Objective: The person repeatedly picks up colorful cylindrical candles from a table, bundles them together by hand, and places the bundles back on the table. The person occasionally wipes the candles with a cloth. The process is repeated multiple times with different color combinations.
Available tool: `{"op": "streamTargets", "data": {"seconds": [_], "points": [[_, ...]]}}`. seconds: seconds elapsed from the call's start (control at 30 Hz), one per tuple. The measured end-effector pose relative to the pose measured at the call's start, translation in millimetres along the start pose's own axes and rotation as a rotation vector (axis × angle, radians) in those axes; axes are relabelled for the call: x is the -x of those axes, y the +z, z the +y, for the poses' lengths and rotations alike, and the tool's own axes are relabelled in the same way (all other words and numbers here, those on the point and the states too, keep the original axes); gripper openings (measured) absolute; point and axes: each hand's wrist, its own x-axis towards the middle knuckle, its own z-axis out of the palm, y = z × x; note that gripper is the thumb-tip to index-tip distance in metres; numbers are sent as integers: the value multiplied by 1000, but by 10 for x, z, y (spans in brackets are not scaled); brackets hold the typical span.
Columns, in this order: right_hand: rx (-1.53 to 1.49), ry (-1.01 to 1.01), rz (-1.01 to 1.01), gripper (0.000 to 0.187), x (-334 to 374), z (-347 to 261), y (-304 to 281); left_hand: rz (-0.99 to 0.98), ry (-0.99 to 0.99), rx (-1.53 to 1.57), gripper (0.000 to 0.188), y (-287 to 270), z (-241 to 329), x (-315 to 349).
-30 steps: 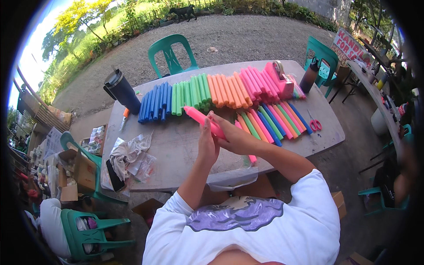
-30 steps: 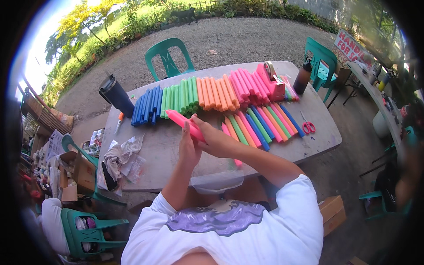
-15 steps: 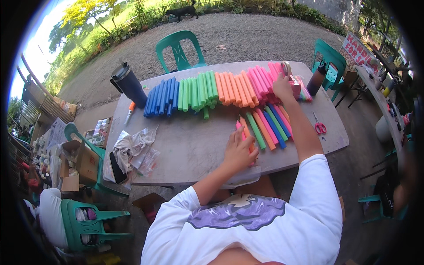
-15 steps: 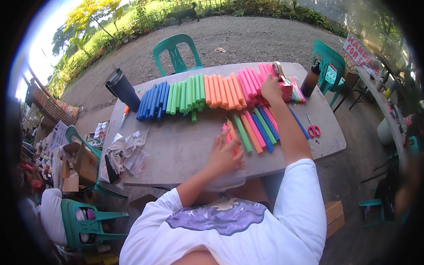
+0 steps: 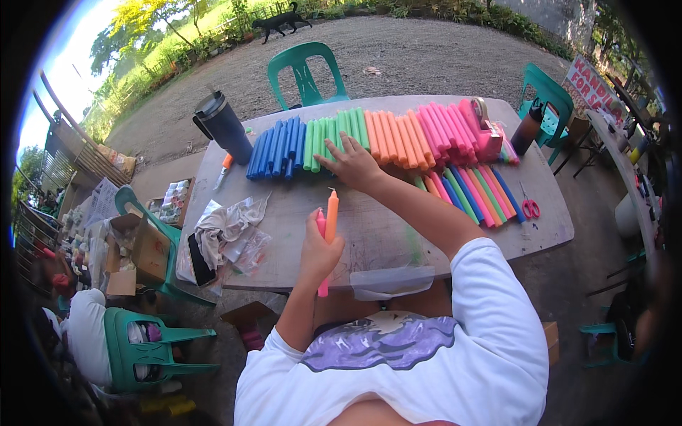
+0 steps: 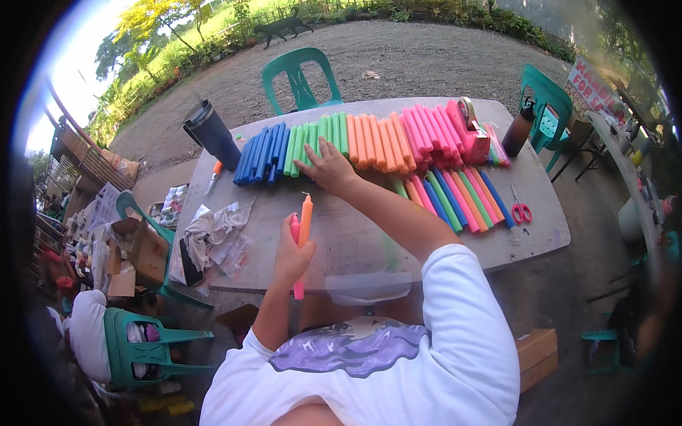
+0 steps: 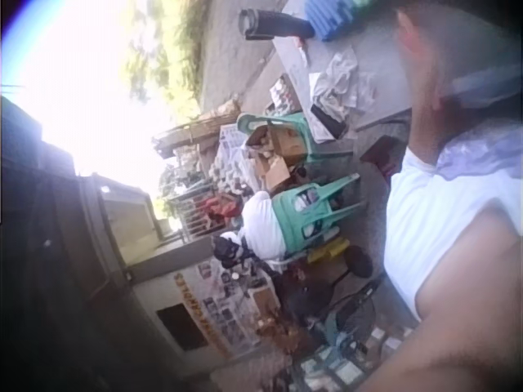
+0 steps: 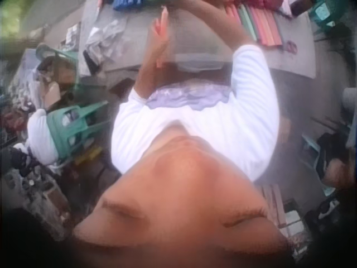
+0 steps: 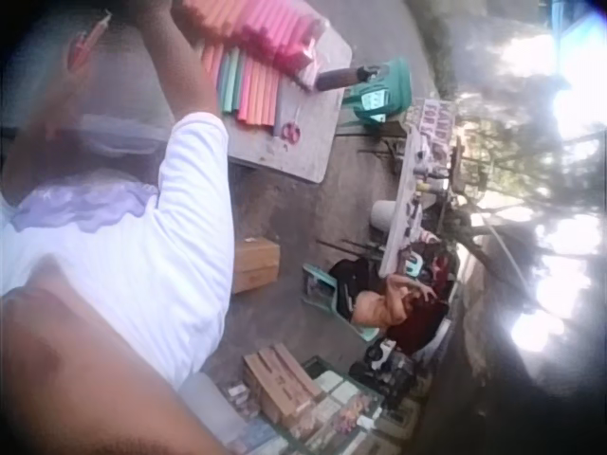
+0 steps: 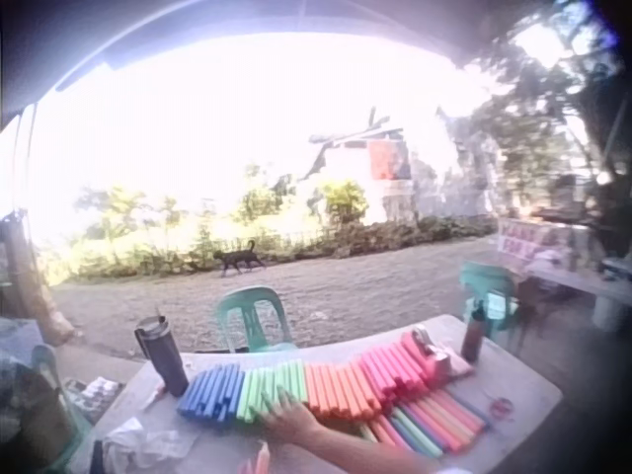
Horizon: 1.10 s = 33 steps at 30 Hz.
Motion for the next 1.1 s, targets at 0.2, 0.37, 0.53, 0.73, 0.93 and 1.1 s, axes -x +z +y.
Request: {"op": "streamTargets", "data": {"seconds": [0.2,0.37,0.53,0.73,0.93,1.1], "points": [[60,35,123,20,41,-124,223,25,-263,935,44,-369,-233,-61],[-115,137,118,22,314,-499,-610,3,-671,1391,37,-79,-12,-267],[-453,112,198,31,885,-928,-1182,-376,-505,1679,45,274,54,-367],[-1180,419,347,67,985,-736,-1309,-68,-72,1070,46,160,359,-329],[-1629,590,442,83,721,-863,-1236,-18,499,567,81,319,286,-148],[-1582,758,235,69,914,-999,-925,-26,468,353,95,440,10,-14]]}}
